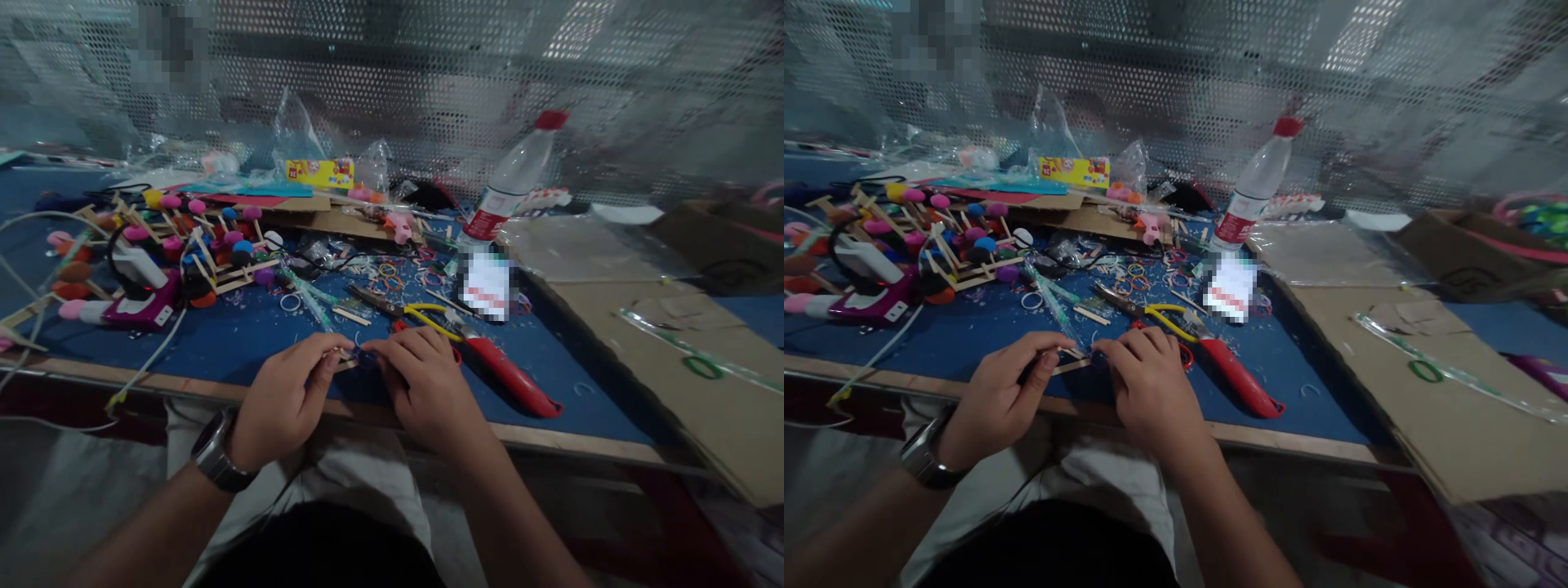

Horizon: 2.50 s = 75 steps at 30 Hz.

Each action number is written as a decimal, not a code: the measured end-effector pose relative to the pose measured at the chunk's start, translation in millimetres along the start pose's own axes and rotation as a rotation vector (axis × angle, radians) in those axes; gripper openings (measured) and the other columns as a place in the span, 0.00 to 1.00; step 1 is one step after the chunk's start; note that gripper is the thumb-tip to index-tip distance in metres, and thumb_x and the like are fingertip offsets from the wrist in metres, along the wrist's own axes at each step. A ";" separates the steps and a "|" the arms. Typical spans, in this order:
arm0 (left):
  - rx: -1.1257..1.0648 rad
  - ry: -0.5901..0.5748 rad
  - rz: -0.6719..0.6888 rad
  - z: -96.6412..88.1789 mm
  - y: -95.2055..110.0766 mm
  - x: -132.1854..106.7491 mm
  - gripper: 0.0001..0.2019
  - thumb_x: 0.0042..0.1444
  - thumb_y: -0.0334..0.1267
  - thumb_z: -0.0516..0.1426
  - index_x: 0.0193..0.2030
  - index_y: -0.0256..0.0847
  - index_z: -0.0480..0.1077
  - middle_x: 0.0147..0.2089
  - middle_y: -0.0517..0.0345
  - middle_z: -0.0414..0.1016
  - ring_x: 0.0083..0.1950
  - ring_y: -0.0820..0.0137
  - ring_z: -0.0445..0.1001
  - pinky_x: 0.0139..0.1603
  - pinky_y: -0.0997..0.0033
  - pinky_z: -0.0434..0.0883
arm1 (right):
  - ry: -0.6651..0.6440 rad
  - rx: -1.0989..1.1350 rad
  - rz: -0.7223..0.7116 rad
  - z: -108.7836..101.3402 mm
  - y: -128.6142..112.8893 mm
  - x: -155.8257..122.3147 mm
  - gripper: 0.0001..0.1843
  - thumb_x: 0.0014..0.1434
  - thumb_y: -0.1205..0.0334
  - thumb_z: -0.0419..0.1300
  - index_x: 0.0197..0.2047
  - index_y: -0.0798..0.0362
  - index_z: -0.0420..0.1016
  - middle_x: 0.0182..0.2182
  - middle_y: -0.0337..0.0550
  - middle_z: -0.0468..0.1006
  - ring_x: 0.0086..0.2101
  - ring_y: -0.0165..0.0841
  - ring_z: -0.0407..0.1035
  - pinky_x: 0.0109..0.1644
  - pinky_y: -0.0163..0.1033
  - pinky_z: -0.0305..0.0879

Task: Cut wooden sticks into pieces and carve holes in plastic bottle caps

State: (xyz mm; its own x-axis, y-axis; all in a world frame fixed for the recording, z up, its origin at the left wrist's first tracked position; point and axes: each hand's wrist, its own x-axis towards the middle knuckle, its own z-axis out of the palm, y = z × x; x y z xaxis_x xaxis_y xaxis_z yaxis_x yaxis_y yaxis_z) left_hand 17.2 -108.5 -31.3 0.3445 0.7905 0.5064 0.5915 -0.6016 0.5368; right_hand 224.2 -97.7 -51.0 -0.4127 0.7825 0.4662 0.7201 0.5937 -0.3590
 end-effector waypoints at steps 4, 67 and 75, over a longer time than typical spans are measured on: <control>0.006 0.064 -0.041 -1.3 -1.1 -2.2 0.10 0.69 0.30 0.50 0.54 0.42 0.66 0.43 0.59 0.78 0.36 0.75 0.76 0.39 0.77 0.70 | -0.005 0.026 0.004 0.3 0.4 1.2 0.16 0.66 0.71 0.53 0.52 0.52 0.78 0.41 0.49 0.78 0.45 0.44 0.65 0.50 0.51 0.63; -0.430 0.063 -0.302 -4.3 -11.2 -3.5 0.08 0.65 0.39 0.57 0.47 0.41 0.73 0.42 0.53 0.76 0.39 0.70 0.79 0.38 0.73 0.82 | -0.032 -0.337 0.170 -15.6 46.5 12.9 0.22 0.63 0.71 0.50 0.58 0.59 0.74 0.44 0.59 0.79 0.42 0.50 0.72 0.45 0.55 0.67; -0.408 0.223 -0.354 -7.2 -14.2 -1.3 0.09 0.63 0.42 0.60 0.44 0.39 0.74 0.39 0.54 0.78 0.38 0.70 0.78 0.40 0.72 0.79 | 0.185 0.115 0.153 -32.9 34.0 14.5 0.30 0.63 0.67 0.54 0.68 0.50 0.59 0.47 0.51 0.72 0.42 0.40 0.71 0.49 0.48 0.70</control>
State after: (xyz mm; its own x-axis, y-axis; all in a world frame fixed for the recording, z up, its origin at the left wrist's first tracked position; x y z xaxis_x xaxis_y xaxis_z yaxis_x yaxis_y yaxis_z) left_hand 3.1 -101.8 -34.7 -0.0109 0.9350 0.3544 0.2989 -0.3352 0.8935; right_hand 261.1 -72.3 -29.8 -0.1873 0.8238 0.5351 0.6941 0.4964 -0.5213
